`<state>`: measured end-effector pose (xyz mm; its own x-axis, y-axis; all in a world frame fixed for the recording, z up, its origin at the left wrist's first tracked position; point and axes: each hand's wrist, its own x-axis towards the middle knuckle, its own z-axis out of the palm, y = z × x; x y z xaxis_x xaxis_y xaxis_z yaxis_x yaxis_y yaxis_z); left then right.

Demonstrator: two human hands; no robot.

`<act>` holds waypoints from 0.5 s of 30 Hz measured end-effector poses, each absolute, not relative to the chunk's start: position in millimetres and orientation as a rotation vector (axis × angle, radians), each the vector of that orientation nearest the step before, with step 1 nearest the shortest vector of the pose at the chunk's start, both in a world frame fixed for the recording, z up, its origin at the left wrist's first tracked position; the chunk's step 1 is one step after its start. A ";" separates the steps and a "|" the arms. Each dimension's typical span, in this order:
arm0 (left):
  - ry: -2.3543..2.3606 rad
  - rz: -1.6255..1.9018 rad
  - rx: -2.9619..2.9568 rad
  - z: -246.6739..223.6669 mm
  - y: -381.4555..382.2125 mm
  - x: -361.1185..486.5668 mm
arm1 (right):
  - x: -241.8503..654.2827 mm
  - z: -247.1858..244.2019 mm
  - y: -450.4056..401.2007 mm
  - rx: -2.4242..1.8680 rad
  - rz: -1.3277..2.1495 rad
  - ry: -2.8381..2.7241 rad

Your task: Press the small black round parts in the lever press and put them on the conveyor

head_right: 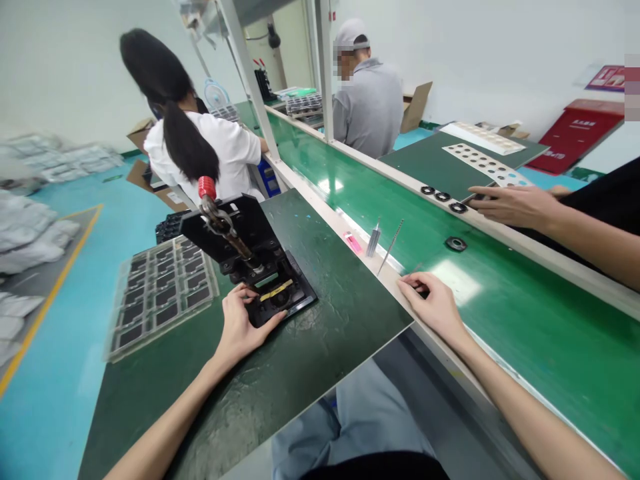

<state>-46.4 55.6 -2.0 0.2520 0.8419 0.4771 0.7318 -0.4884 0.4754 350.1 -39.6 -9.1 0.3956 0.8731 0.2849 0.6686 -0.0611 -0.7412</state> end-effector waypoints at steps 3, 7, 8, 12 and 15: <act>1.506 1.032 2.337 -1.6 54.2 -45.1 | 352.4 -11.4 -40.1 -1.785 0.281 -1.375; 1.504 1.035 2.312 -2.3 50.9 -42.4 | 354.1 -11.3 -40.9 -1.764 0.303 -1.389; 1.502 1.038 2.306 -2.5 50.2 -41.7 | 354.4 -10.4 -40.8 -1.770 0.316 -1.356; 1.494 1.043 2.313 -3.0 48.5 -39.5 | 354.6 -4.4 -40.2 -1.768 0.313 -1.341; 1.472 1.089 2.330 -3.9 47.3 -36.8 | 356.3 -2.4 -43.3 -1.777 0.308 -1.377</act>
